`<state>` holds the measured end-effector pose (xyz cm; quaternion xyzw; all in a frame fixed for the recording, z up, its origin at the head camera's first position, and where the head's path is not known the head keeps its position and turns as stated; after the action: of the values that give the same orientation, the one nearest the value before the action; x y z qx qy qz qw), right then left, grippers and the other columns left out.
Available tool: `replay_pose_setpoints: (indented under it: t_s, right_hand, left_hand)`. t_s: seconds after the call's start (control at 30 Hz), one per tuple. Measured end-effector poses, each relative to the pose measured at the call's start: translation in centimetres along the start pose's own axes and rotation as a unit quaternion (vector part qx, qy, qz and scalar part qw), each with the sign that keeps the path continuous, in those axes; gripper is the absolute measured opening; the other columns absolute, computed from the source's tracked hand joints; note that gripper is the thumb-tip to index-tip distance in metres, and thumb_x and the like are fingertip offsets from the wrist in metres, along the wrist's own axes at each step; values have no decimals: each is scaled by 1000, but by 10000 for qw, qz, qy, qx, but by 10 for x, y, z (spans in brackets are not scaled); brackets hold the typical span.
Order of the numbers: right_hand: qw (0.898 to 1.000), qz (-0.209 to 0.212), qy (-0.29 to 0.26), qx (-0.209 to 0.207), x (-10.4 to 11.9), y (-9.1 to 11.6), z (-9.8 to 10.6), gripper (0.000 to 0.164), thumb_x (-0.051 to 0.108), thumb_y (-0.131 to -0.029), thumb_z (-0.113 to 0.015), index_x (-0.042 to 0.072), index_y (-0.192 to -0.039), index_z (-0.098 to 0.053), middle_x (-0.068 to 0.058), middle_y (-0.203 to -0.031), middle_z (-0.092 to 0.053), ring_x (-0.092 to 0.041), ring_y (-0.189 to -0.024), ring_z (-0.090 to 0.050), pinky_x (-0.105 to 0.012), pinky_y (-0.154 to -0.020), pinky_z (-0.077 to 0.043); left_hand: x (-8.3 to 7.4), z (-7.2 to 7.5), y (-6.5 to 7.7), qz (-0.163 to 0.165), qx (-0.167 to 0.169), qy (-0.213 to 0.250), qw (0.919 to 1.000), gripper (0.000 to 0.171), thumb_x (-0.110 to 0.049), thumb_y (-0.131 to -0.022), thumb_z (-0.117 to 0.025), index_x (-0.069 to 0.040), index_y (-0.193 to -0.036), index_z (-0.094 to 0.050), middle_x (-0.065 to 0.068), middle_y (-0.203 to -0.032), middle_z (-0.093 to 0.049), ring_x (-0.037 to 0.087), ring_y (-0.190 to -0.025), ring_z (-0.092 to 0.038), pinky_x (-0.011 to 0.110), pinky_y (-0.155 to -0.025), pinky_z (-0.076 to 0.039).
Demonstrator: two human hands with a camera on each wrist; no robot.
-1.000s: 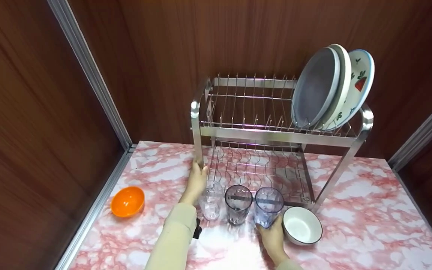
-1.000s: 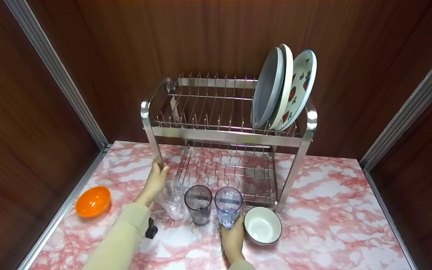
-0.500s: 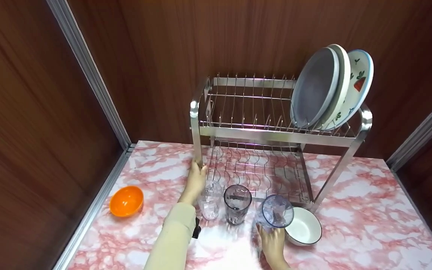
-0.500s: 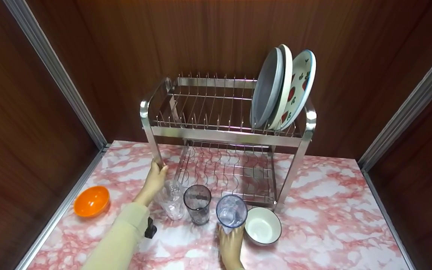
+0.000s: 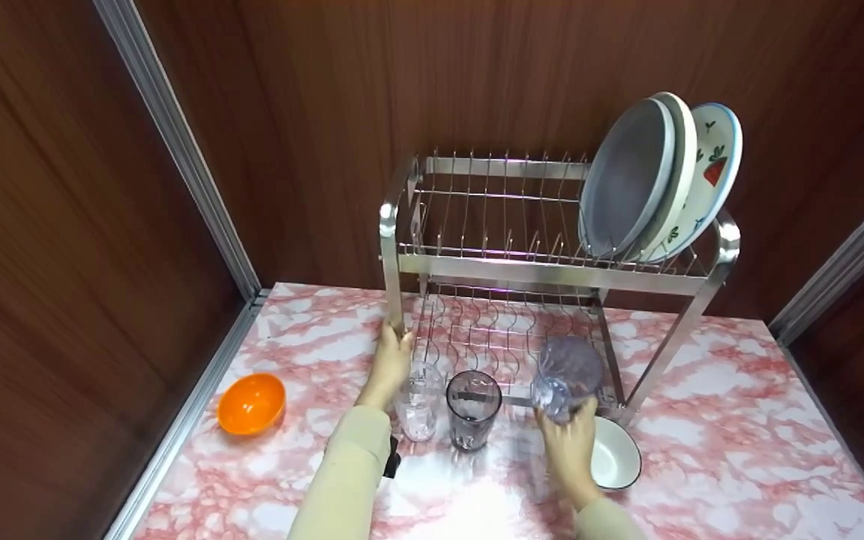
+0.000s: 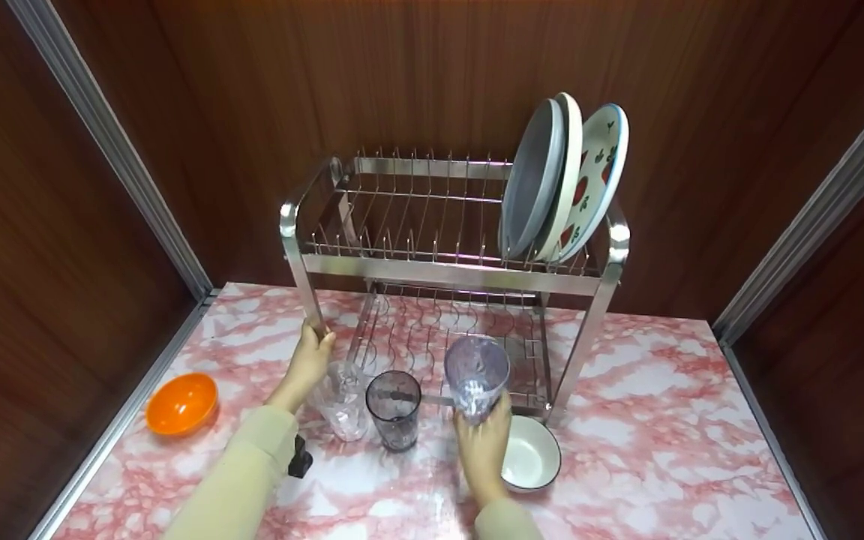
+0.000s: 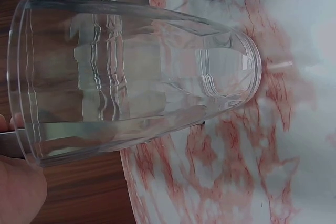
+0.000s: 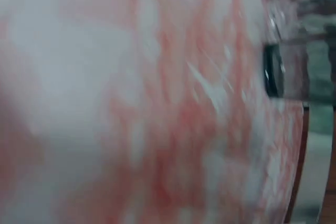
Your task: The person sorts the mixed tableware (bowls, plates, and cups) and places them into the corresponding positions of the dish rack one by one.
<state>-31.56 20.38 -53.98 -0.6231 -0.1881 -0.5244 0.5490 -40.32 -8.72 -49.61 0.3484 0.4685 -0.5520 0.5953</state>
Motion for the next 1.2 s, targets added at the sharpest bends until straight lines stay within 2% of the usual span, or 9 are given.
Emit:
replay_pose_setpoints:
  t_s: [0.03, 0.07, 0.1, 0.17, 0.23, 0.53, 0.77, 0.93, 1.2]
  right_hand:
    - [9982, -535, -245, -85, -6, -4, 3, 59, 2, -69, -67, 4, -119, -35, -8, -111, -49, -10, -105, -49, -25, -94, -42]
    - [9960, -885, -132, -77, -9, -8, 5, 61, 4, -69, -68, 7, -120, -35, -8, -112, -49, -17, -106, -49, -32, -94, -41]
    - [9929, -1034, 568, -129, -10, -13, 8, 67, 4, -66, -70, 6, -123, -34, -10, -115, -47, -20, -109, -47, -34, -99, -37]
    - [9888, -1273, 776, -13, -12, -20, 11, 72, 6, -67, -68, 5, -127, -30, -16, -121, -41, -31, -113, -41, -45, -101, -32]
    - [9861, -1379, 928, 57, -13, -27, 13, 74, 7, -67, -67, 5, -129, -27, -15, -122, -37, -29, -113, -39, -44, -101, -32]
    - [9863, -580, 1545, -66, 5, -60, 14, 66, 10, -64, -69, 0, -120, -36, -17, -111, -36, -29, -101, -41, -41, -92, -36]
    - [9851, -176, 1700, -199, 13, -82, 12, 66, 11, -60, -72, -1, -116, -41, -21, -107, -33, -33, -96, -40, -43, -91, -38]
    - [9809, -20, 1942, -78, 13, -98, 11, 65, 13, -60, -71, 1, -117, -42, -22, -106, -38, -34, -96, -42, -43, -91, -37]
    - [9768, -3, 2143, 66, 13, -119, 16, 62, 14, -65, -68, 1, -118, -40, -21, -107, -39, -37, -101, -43, -47, -88, -38]
  left_hand:
    - [0, 0, 0, 9, -3, 6, 10000, 43, -12, -92, -39, -9, -132, -24, 22, -120, -49, 32, -114, -47, 45, -101, -35]
    - [0, 0, 0, 7, -9, -8, 10000, 44, -12, -92, -39, -9, -133, -23, 22, -122, -48, 32, -115, -46, 45, -102, -34]
    - [0, 0, 0, 26, -7, -16, 10000, 45, -13, -92, -39, -9, -134, -21, 23, -124, -46, 32, -116, -45, 44, -103, -33]
    - [0, 0, 1, 48, 7, -45, 10000, 48, -13, -92, -39, -9, -135, -19, 23, -127, -45, 33, -118, -44, 44, -104, -32]
    - [-1, 0, 1, 36, -1, -102, 9999, 49, -13, -92, -39, -9, -136, -18, 23, -127, -44, 34, -118, -43, 45, -103, -31]
    - [-2, 2, 0, 11, 8, -102, 9999, 44, -14, -92, -39, -8, -132, -23, 22, -123, -48, 32, -114, -47, 45, -101, -35]
    - [-2, 1, 1, -74, -63, -64, 9999, 48, -13, -92, -40, -5, -134, -20, 25, -127, -43, 33, -118, -43, 44, -103, -32]
    - [-4, 0, 1, -211, -134, -65, 9997, 43, -9, -91, -41, 1, -129, -23, 27, -123, -45, 34, -116, -45, 44, -102, -34]
    - [-2, 1, -1, -227, -192, -11, 9996, 40, -8, -90, -42, 0, -127, -27, 26, -118, -48, 33, -112, -47, 44, -101, -35]
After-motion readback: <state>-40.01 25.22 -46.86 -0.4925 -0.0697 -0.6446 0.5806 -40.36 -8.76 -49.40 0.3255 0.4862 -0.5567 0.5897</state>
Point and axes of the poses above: each hand's wrist, its own y-axis away from the middle knuckle, its own z-axis out of the back of the hand, x = y × z, the point moved 7 cm from there along -y, towards the middle knuckle
